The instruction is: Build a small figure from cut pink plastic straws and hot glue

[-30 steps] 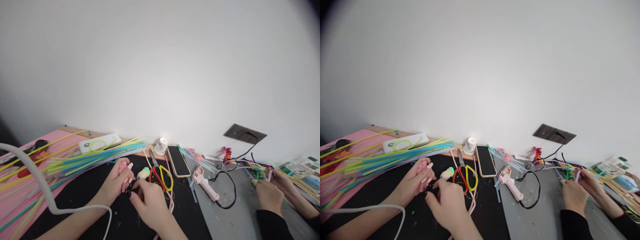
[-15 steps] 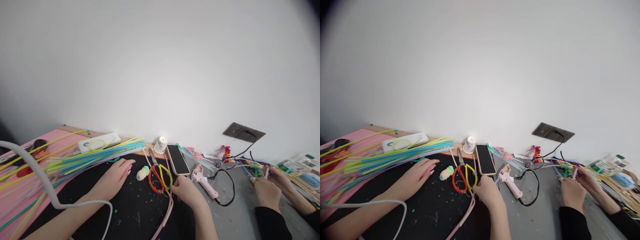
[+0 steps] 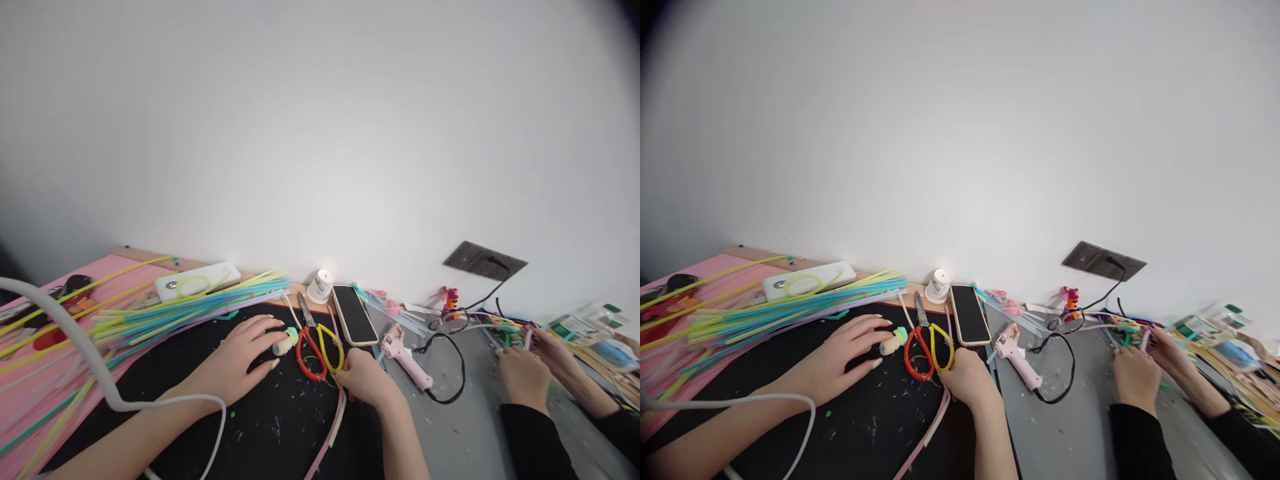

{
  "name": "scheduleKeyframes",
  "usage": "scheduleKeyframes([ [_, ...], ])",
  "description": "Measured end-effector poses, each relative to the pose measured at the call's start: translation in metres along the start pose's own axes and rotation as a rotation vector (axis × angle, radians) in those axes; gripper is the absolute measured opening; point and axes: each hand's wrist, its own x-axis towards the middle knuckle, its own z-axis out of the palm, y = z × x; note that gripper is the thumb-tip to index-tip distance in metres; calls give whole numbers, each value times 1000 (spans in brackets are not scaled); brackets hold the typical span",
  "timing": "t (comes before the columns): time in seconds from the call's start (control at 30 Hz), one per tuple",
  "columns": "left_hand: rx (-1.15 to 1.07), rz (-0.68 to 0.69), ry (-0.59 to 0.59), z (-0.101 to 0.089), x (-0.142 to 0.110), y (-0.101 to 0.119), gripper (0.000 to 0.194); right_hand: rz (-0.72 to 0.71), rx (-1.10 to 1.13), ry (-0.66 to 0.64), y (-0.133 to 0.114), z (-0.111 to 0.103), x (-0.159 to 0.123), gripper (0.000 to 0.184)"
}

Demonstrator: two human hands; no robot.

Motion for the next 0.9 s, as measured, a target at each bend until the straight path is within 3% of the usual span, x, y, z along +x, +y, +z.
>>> scheduleKeyframes([
  [0.13,39,136,-161,-3,0,10,45,8,-79,60,-2,1,-3,22],
  [0.3,43,121,-220,-2,-2,13,46,32,-154,103,-1,-1,-1,22],
  [0.5,-6,94,-163,0,-2,9,41,55,-9,240,2,-8,4,21],
  [0.6,-80,81,-60,1,-1,9,35,-73,199,250,-3,-10,0,21],
  [0.67,-173,20,33,0,-1,9,31,-198,410,166,-10,-9,-3,21],
  [0.77,-412,-179,153,1,0,7,29,-329,726,-99,-21,-4,-8,23],
  [0.9,-822,-407,229,4,2,5,36,-322,927,-464,-29,8,-9,20],
])
